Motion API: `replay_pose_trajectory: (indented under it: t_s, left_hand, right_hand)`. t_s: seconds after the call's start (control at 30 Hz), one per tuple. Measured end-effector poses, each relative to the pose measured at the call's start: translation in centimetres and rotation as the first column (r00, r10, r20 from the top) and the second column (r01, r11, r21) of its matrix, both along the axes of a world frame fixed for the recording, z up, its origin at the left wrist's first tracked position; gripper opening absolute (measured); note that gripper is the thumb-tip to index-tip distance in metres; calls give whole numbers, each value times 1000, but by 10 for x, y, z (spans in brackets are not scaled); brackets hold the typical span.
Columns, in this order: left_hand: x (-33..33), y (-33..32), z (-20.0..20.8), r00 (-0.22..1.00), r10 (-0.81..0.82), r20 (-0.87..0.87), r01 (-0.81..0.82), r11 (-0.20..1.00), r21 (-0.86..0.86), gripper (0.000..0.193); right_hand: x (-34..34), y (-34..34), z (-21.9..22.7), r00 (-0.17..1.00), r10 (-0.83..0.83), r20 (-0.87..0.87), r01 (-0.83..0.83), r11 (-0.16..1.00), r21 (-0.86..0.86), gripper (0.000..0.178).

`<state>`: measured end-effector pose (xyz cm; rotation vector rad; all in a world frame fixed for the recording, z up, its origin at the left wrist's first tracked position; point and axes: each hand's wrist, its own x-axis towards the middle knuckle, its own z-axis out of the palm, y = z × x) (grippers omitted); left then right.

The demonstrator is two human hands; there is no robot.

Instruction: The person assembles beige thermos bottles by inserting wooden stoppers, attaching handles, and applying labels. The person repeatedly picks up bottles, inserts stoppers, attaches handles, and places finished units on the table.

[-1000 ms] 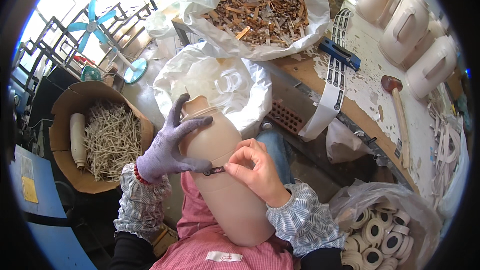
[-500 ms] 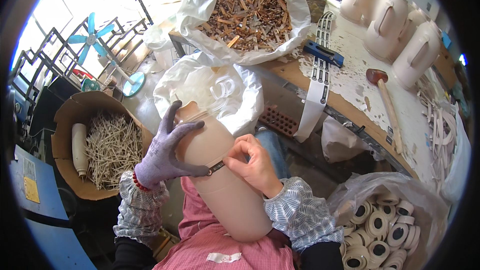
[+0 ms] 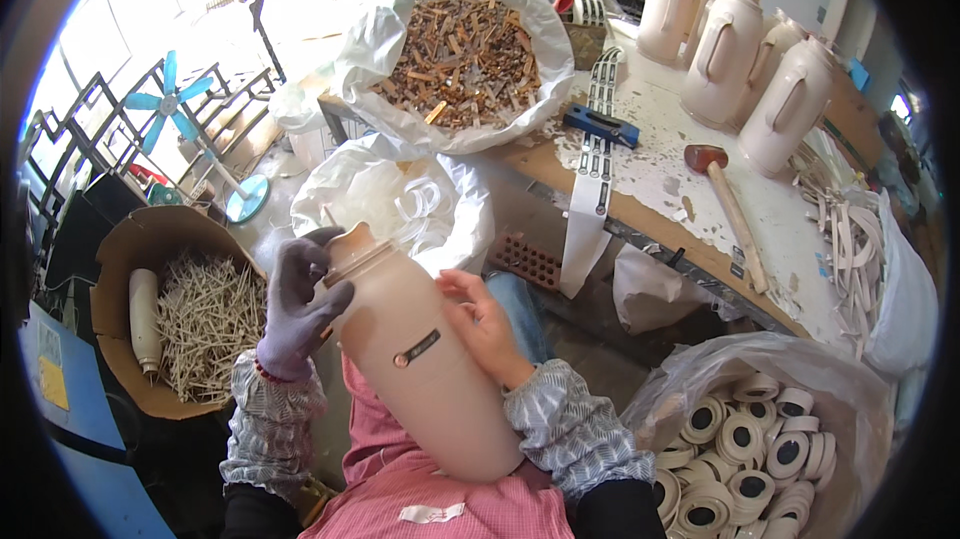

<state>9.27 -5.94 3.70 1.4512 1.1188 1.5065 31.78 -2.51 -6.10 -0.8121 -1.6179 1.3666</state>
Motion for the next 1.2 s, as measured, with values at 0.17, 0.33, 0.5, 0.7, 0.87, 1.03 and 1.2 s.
replay_pose_trajectory:
  t_s: [0.17, 0.33, 0.5, 0.7, 0.87, 1.03, 1.2]
  left_hand:
    - [-15, -10, 16, 941, -119, 316, 73, 986, 152, 40]
    - [-57, -26, 72, 995, 46, 92, -69, 960, 270, 69]
    - [-113, -60, 111, 758, 496, -423, -390, 865, 316, 59]
    - [-149, -90, 60, 727, 554, -405, -532, 828, 177, 45]
    - [-162, -106, 34, 491, 703, -514, -661, 685, 305, 28]
    - [-170, -111, 33, 499, 631, -594, -613, 742, 272, 23]
    - [-201, -119, 16, 417, 406, -813, -671, 741, 26, 21]
  right_hand:
    - [-9, 19, -15, 956, 121, -269, -256, 793, -553, 45]
    - [-48, 34, 29, 895, 164, -415, -359, 817, -451, 30]
    - [-120, -13, 42, 952, 133, -276, -92, 984, 155, 37]
    - [-133, 81, -37, 908, 413, -74, -410, 910, 56, 11]
    - [-126, 232, -119, 553, -613, 565, -257, 519, 815, 17]
    - [-117, 255, -125, 669, -558, 491, -204, 497, 843, 9]
    - [-106, 228, -86, 829, -248, 501, -32, 873, 486, 10]
